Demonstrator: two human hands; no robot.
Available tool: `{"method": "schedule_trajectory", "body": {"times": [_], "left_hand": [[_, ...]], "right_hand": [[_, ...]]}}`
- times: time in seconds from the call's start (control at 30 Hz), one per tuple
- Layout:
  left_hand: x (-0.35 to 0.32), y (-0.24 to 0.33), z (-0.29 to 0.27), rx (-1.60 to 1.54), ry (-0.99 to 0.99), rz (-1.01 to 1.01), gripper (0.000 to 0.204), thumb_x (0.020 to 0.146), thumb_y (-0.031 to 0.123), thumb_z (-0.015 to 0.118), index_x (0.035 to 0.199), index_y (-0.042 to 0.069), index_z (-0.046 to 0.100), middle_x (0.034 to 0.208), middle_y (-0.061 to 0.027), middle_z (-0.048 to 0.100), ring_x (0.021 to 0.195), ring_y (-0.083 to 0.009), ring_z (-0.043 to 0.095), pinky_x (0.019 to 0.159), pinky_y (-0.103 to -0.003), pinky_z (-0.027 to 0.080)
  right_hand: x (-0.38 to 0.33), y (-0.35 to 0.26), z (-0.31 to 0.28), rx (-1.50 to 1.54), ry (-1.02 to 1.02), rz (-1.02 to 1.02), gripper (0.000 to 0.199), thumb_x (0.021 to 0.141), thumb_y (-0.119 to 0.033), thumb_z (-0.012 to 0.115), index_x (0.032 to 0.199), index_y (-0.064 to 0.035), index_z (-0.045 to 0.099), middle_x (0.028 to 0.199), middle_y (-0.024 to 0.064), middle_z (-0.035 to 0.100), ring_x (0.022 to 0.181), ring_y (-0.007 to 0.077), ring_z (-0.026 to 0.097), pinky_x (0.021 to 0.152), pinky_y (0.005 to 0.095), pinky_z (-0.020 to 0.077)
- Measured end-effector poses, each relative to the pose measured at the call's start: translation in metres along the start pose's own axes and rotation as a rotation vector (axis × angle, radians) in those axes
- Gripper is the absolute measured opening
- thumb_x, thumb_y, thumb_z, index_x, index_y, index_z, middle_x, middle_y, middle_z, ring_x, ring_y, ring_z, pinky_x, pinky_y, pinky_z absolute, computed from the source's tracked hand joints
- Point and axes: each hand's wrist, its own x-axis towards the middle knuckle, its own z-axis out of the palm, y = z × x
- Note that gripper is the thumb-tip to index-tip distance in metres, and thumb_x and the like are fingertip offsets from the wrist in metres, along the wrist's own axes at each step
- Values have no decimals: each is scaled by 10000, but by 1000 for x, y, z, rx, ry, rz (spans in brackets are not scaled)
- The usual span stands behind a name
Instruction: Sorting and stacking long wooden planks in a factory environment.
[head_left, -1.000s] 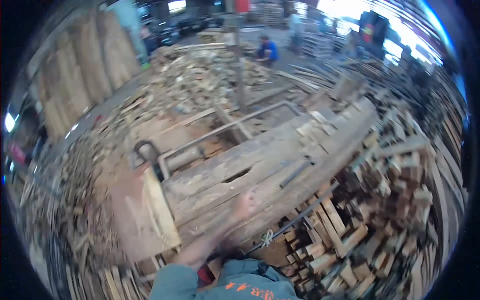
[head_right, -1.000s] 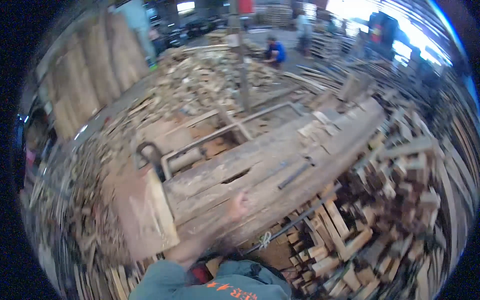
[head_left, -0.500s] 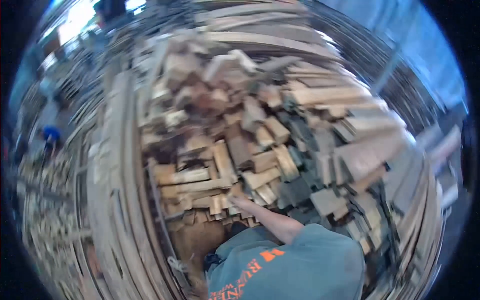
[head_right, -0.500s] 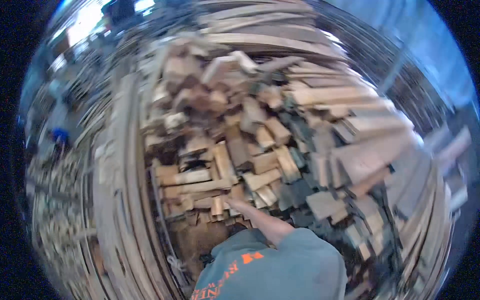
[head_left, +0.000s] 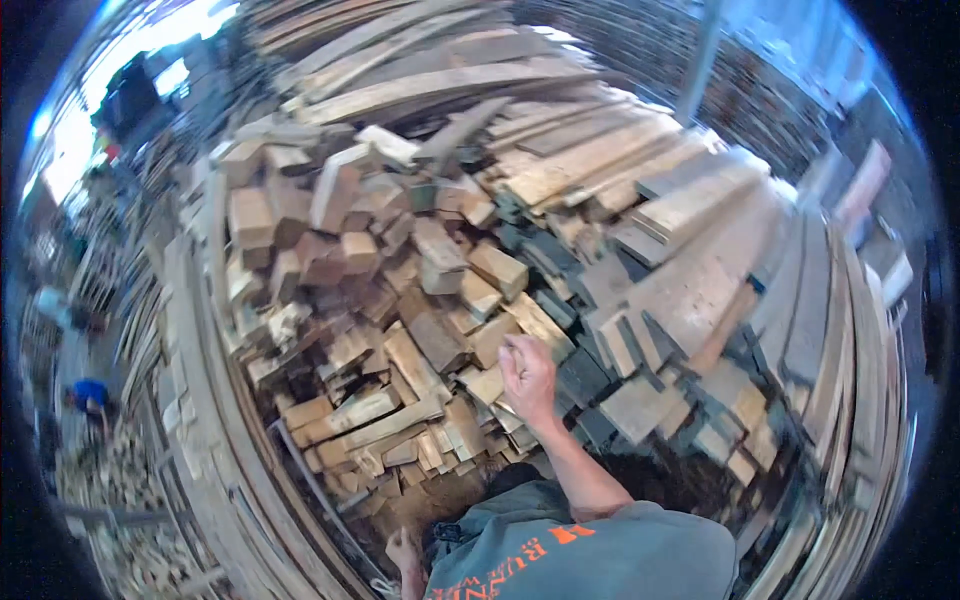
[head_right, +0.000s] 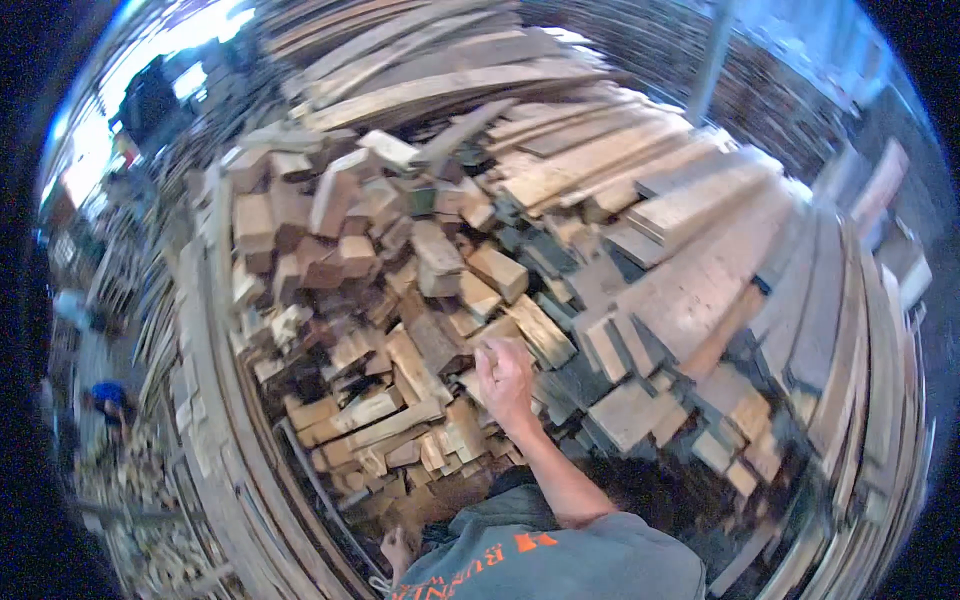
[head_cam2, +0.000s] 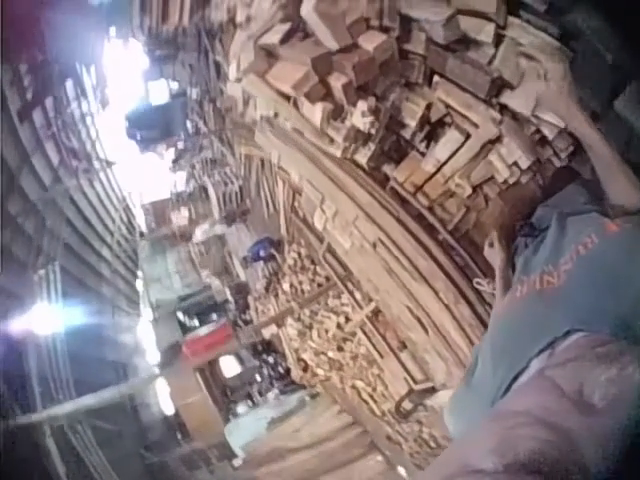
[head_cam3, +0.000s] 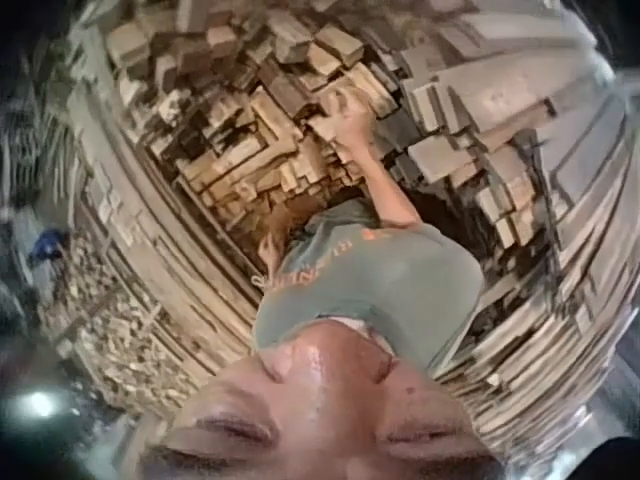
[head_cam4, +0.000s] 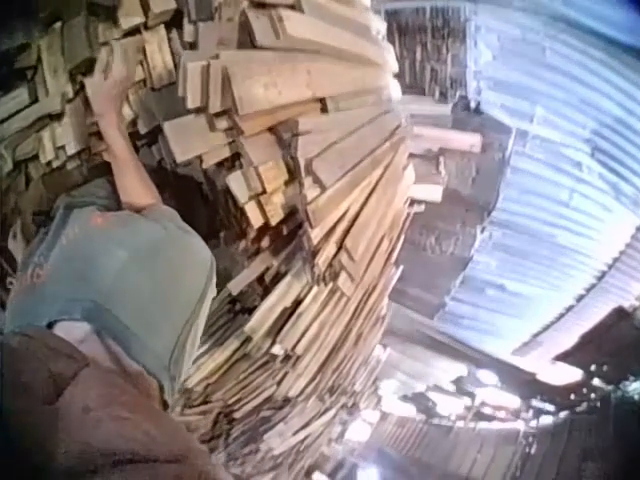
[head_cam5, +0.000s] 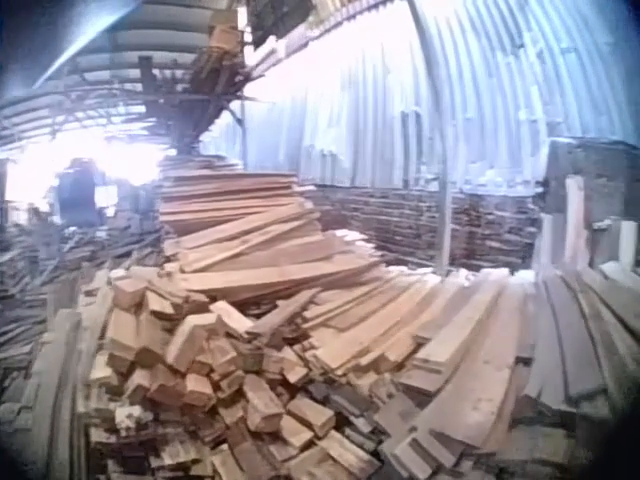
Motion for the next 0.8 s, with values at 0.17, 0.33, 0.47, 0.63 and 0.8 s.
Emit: {"method": "schedule_trajectory", "body": {"times": [0.17, 0.33, 0.47, 0.63, 0.8], "left_hand": [[87, 153, 77, 376, -358, 438, 278, 897, 209, 661, 1004, -43, 612, 751, -71, 603, 661, -134, 517, 585, -315, 427], [155, 264, 150, 409, -550, 678, 293, 878, 173, 660, 1104, -8, 619, 779, -115, 607, 711, -204, 578, 683, -332, 475], [173, 353, 235, 403, -615, 988, 301, 872, 176, 672, 1116, 5, 631, 891, -154, 669, 807, -250, 658, 735, -349, 513], [205, 459, 312, 349, -472, 1318, 275, 873, 180, 670, 1083, 5, 640, 938, -168, 663, 825, -306, 657, 745, -379, 517], [258, 547, 398, 385, -230, 1463, 277, 892, 247, 659, 1047, 18, 648, 941, -166, 660, 900, -337, 638, 774, -406, 500]], "right_hand": [[29, -40, -93, -338, 307, -191, 164, 803, -21, 680, 963, 10, 653, 934, 161, 644, 907, 324, 617, 815, 392, 497], [63, -12, -163, -954, 147, -77, 357, 800, -176, 714, 1112, -33, 614, 1156, 168, 591, 1121, 370, 520, 994, 502, 390], [76, 45, -182, -1290, -179, 64, 584, 854, -389, 643, 1331, -75, 521, 1384, 197, 474, 1311, 404, 387, 1109, 528, 261], [75, 44, -162, -1291, -213, 142, 704, 840, -453, 630, 1406, -77, 446, 1395, 244, 430, 1302, 419, 384, 1105, 530, 270], [68, 70, -155, -1387, -188, 65, 784, 773, -538, 641, 1356, -35, 492, 1355, 231, 477, 1253, 416, 448, 1033, 523, 370]]}}
